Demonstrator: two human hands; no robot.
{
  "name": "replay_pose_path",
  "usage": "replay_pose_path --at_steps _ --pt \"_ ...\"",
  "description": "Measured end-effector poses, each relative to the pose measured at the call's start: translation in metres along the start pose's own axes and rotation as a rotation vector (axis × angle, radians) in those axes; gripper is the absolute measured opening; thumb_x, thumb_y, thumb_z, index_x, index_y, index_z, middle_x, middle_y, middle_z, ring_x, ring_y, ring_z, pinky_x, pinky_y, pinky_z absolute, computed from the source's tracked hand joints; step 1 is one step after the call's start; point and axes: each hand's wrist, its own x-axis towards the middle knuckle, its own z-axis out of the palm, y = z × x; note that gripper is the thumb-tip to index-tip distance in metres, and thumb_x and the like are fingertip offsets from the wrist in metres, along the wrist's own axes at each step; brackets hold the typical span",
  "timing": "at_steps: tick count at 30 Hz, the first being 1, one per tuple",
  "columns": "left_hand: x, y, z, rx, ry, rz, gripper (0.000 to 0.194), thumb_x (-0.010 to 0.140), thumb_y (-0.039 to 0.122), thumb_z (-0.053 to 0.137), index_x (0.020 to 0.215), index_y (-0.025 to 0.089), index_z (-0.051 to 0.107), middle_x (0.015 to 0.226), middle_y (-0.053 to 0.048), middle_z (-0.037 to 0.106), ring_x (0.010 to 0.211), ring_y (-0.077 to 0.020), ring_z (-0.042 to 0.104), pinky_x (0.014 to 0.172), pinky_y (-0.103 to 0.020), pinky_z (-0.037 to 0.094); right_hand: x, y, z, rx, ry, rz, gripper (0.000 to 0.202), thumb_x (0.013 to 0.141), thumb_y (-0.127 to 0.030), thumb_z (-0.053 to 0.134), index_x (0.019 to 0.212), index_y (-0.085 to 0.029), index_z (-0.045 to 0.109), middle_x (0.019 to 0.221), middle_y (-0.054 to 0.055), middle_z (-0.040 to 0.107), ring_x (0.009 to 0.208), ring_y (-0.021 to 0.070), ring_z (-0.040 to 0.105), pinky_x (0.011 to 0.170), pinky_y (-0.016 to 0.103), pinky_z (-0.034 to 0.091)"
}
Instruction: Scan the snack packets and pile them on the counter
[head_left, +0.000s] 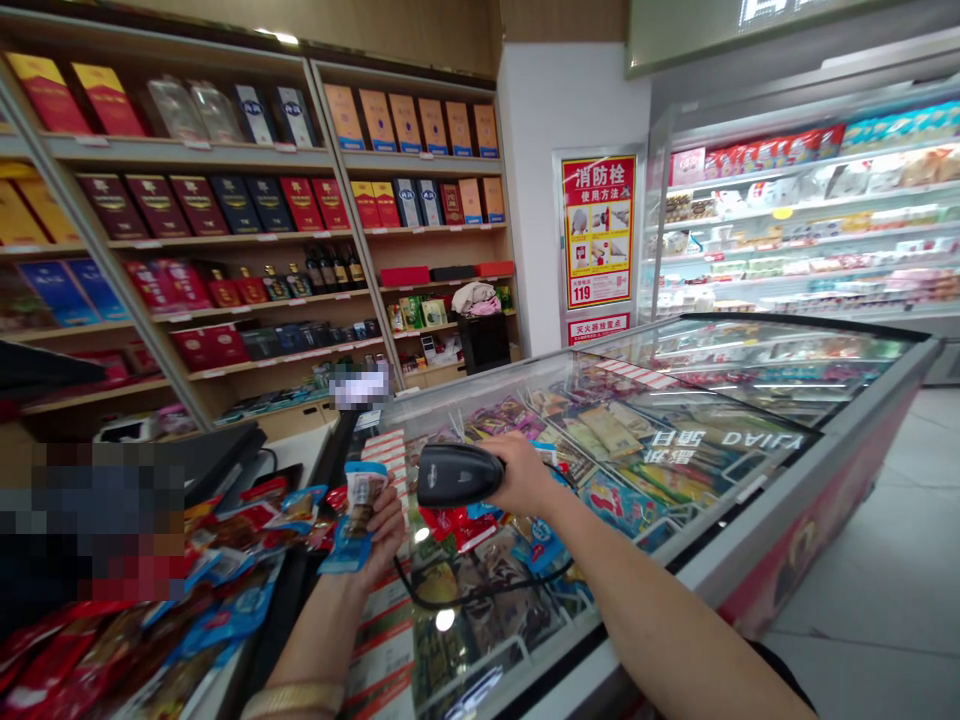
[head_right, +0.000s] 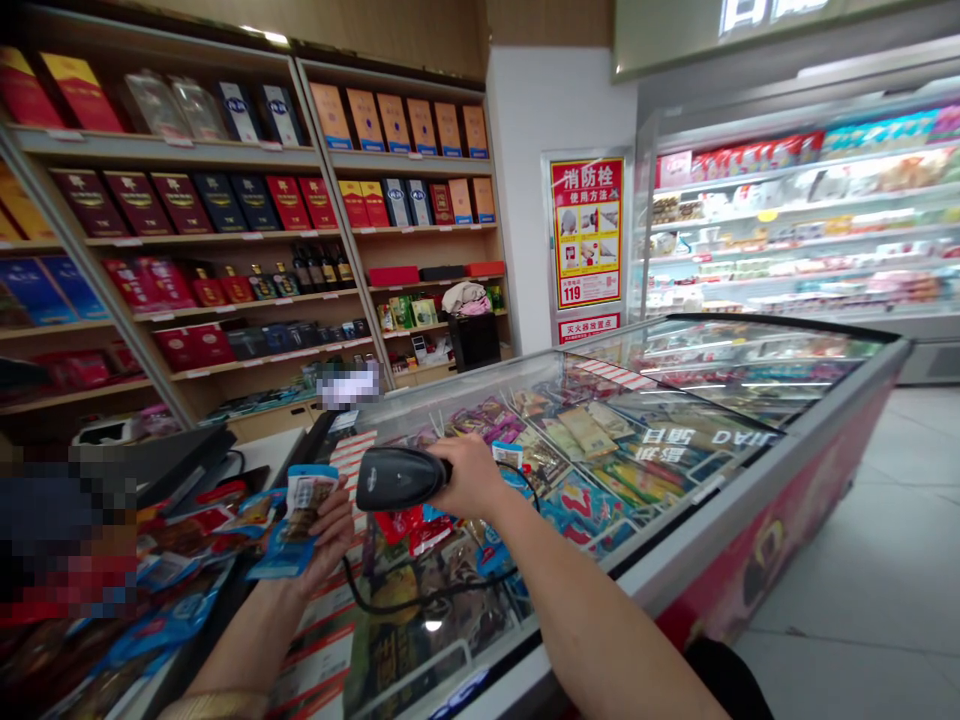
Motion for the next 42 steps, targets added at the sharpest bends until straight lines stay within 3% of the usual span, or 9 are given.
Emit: replay_pose_path --at_steps 9,13,19,25,28,33,37,42 --pt "0.006 -0.002 -0.009 0.095 0.038 -0.009 0.022 0.084 -0.002 0.044 0.074 0.018 0.046 0.059 0.007 0.032 0.036 -0.0033 0.028 0.031 -0.014 0.021 0.000 -0.007 0.004 -0.088 -0.061 -0.014 0.015 0.065 -0.028 0.074 0.074 -0.022 0.065 0.078 -0.002 0.071 0.081 0.0169 0.068 0.071 0.024 0.036" --pt "0.006 -0.003 -0.008 0.098 0.087 0.008 0.021 0.081 -0.001 0.047 0.072 0.018 0.047 0.059 0.007 0.030 0.036 -0.0030 0.025 0.030 -0.013 0.017 0.000 -0.009 0.004 -0.104 -0.078 -0.005 0.016 0.064 -0.028 0.076 0.073 -0.022 0.064 0.077 -0.003 0.071 0.080 0.0167 0.068 0.071 0.024 0.035" --pt "0.005 -0.003 -0.007 0.093 0.068 -0.004 0.020 0.079 -0.001 0.051 0.071 0.017 0.048 0.059 0.006 0.034 0.036 -0.0032 0.029 0.031 -0.013 0.022 0.001 -0.012 0.002 -0.104 -0.107 0.038 0.016 0.065 -0.028 0.076 0.074 -0.022 0.065 0.079 -0.002 0.072 0.083 0.0173 0.068 0.072 0.024 0.036" --pt "0.007 -0.007 0.001 0.156 0.157 0.064 0.018 0.083 0.001 0.048 0.074 0.016 0.052 0.055 0.007 0.036 0.035 -0.0030 0.029 0.030 -0.012 0.021 0.001 -0.007 0.000 -0.100 -0.066 0.056 0.014 0.067 -0.028 0.074 0.078 -0.023 0.069 0.082 -0.001 0.073 0.085 0.0180 0.068 0.074 0.024 0.038" --pt "0.008 -0.010 0.003 0.324 0.241 0.213 0.013 0.078 0.006 0.062 0.075 0.017 0.054 0.057 0.006 0.048 0.040 -0.0036 0.041 0.036 -0.011 0.030 0.002 0.003 -0.008 -0.165 0.048 0.170 0.018 0.068 -0.029 0.072 0.086 -0.023 0.072 0.085 0.001 0.074 0.086 0.0188 0.068 0.075 0.025 0.040" --pt "0.012 -0.027 0.003 0.743 0.318 0.445 0.028 0.062 0.025 0.083 0.075 0.018 0.060 0.062 0.003 0.063 0.053 -0.0107 0.059 0.050 -0.019 0.046 0.001 0.026 -0.026 -0.352 0.262 0.505 0.021 0.074 -0.036 0.070 0.091 -0.024 0.075 0.092 0.005 0.076 0.091 0.0239 0.069 0.076 0.028 0.041" --pt "0.016 -0.049 0.002 0.995 0.202 0.458 0.028 0.062 0.035 0.081 0.078 0.019 0.064 0.068 -0.002 0.070 0.066 -0.0190 0.068 0.065 -0.031 0.055 -0.002 0.036 -0.033 -0.407 0.349 0.650 0.024 0.077 -0.043 0.069 0.092 -0.024 0.075 0.092 0.006 0.076 0.090 0.0253 0.069 0.074 0.029 0.041" --pt "0.018 -0.063 -0.002 1.477 -0.069 0.487 0.029 0.072 0.032 0.068 0.099 0.022 0.073 0.097 -0.008 0.076 0.098 -0.0269 0.070 0.093 -0.044 0.053 -0.003 0.035 -0.032 -0.413 0.307 0.661 0.020 0.078 -0.038 0.069 0.092 -0.025 0.075 0.094 0.005 0.077 0.094 0.0258 0.069 0.076 0.030 0.041"
